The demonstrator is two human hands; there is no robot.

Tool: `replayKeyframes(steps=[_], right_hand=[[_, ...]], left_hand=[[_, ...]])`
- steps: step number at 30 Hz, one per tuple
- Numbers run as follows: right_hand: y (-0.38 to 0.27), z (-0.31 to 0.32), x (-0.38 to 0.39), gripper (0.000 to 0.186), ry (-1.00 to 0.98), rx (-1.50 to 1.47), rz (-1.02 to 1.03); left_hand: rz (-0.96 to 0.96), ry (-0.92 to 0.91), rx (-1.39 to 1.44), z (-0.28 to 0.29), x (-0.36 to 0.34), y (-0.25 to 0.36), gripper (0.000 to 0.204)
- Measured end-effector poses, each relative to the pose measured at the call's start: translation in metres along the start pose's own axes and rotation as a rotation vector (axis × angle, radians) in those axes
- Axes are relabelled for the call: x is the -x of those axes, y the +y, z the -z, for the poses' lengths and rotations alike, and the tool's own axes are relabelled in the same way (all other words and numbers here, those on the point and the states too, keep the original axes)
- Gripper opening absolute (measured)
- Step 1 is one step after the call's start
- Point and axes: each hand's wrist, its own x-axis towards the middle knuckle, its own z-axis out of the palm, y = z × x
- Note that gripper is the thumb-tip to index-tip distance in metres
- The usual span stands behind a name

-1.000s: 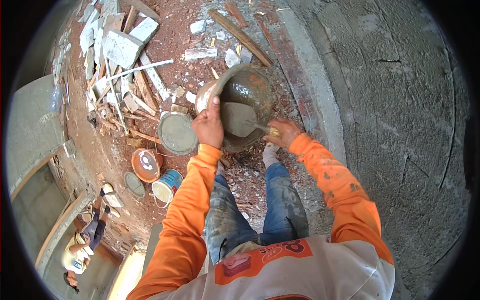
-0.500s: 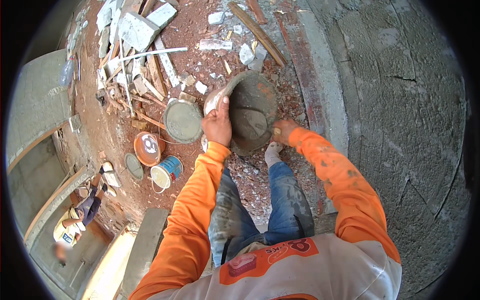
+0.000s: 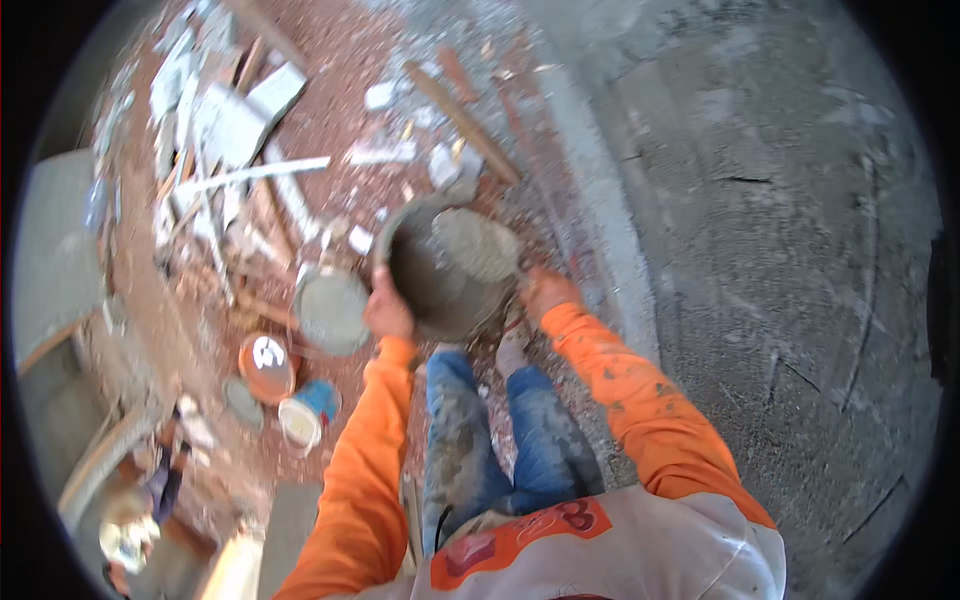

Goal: Mixing mortar in a bucket and applying plaster to a wall using a trowel.

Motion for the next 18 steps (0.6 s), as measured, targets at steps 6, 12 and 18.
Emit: replayKeyframes(steps=[6,12,18], right_hand=[[-0.097,0.081,0.042,0.020,0.214,-0.183,0.361],[-0.137,0.203,0.070,0.040,-0.752,-0.640,0.388],[0.016,0.342,0.058,0.024,0.632,-0.388,-0.321]], left_hand=[[0.335,-0.067,0.348,0.055,-0.027,-0.040,0.044],[0.458,0.029,0.690,0.127,-0.044,-0.057,0.047],[0.357,-0.029,0.417,0.216,-0.069,-0.031,0.066]])
